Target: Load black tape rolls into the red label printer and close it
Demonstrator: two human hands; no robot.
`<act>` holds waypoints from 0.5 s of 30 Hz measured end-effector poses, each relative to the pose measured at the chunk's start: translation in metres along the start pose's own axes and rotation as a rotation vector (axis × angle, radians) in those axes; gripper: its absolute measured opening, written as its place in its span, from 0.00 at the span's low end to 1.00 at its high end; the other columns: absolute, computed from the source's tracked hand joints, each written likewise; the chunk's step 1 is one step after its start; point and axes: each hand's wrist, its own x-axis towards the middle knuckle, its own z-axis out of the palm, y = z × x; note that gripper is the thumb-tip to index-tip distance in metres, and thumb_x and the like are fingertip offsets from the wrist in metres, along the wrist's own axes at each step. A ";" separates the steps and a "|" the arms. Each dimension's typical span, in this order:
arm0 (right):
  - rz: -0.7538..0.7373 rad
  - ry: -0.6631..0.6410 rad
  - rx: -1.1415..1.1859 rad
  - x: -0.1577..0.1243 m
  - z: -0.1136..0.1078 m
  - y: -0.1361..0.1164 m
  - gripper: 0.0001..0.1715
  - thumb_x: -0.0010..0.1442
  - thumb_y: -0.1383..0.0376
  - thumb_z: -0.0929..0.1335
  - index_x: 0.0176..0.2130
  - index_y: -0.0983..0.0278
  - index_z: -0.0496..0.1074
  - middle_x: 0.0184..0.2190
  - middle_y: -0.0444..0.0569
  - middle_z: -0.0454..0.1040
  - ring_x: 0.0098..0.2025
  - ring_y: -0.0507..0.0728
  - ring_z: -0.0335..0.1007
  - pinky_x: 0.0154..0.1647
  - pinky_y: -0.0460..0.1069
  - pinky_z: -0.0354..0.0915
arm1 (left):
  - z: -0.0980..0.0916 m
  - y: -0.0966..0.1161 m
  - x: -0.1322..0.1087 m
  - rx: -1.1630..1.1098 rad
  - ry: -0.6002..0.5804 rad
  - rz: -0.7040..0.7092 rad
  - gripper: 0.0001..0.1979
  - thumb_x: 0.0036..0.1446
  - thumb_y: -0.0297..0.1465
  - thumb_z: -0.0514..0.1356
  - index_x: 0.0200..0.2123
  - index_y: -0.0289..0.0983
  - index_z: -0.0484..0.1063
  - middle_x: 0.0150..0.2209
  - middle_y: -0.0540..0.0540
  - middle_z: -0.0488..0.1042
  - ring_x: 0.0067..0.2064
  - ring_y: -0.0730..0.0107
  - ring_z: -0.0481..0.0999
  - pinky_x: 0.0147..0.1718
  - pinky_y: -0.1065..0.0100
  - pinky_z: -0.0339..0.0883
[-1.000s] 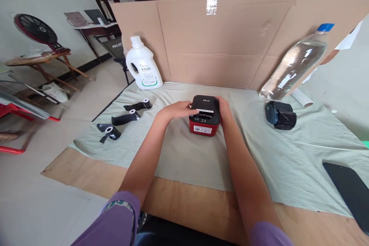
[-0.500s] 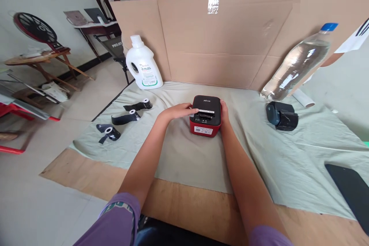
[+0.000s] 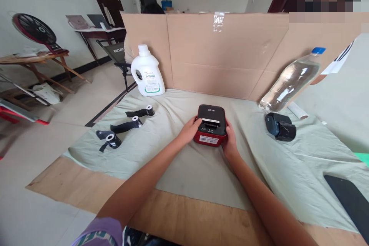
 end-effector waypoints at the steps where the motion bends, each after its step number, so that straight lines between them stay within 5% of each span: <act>1: 0.012 -0.057 -0.040 -0.012 -0.001 -0.002 0.35 0.61 0.45 0.66 0.63 0.52 0.65 0.65 0.46 0.67 0.67 0.64 0.63 0.68 0.63 0.60 | 0.005 -0.005 -0.008 -0.060 0.027 0.063 0.28 0.66 0.47 0.47 0.63 0.42 0.65 0.62 0.44 0.72 0.63 0.56 0.71 0.62 0.60 0.63; 4: -0.024 -0.151 -0.232 -0.030 0.005 -0.005 0.50 0.54 0.50 0.75 0.69 0.51 0.55 0.68 0.48 0.62 0.70 0.66 0.58 0.71 0.65 0.55 | 0.008 -0.016 -0.022 -0.153 0.095 0.066 0.28 0.67 0.44 0.46 0.67 0.44 0.60 0.65 0.46 0.69 0.65 0.59 0.68 0.64 0.61 0.60; 7: -0.089 -0.227 -0.286 -0.016 0.035 -0.005 0.61 0.51 0.54 0.78 0.72 0.51 0.46 0.69 0.51 0.60 0.70 0.67 0.57 0.71 0.67 0.53 | -0.012 -0.021 -0.010 -0.186 0.174 0.028 0.26 0.67 0.43 0.45 0.62 0.42 0.67 0.62 0.45 0.72 0.63 0.58 0.70 0.63 0.60 0.60; 11: -0.251 -0.316 -0.246 0.037 0.104 -0.006 0.67 0.48 0.53 0.79 0.73 0.54 0.42 0.69 0.53 0.58 0.70 0.67 0.55 0.72 0.66 0.51 | -0.074 -0.022 0.035 -0.238 0.326 0.107 0.22 0.64 0.39 0.47 0.54 0.40 0.72 0.55 0.45 0.77 0.58 0.58 0.73 0.59 0.60 0.63; 15: -0.331 -0.396 -0.258 0.089 0.176 -0.001 0.72 0.47 0.50 0.79 0.73 0.55 0.36 0.72 0.54 0.50 0.74 0.68 0.44 0.74 0.66 0.44 | -0.146 -0.024 0.080 -0.223 0.470 0.131 0.13 0.60 0.37 0.50 0.36 0.39 0.72 0.41 0.47 0.78 0.46 0.60 0.76 0.48 0.63 0.68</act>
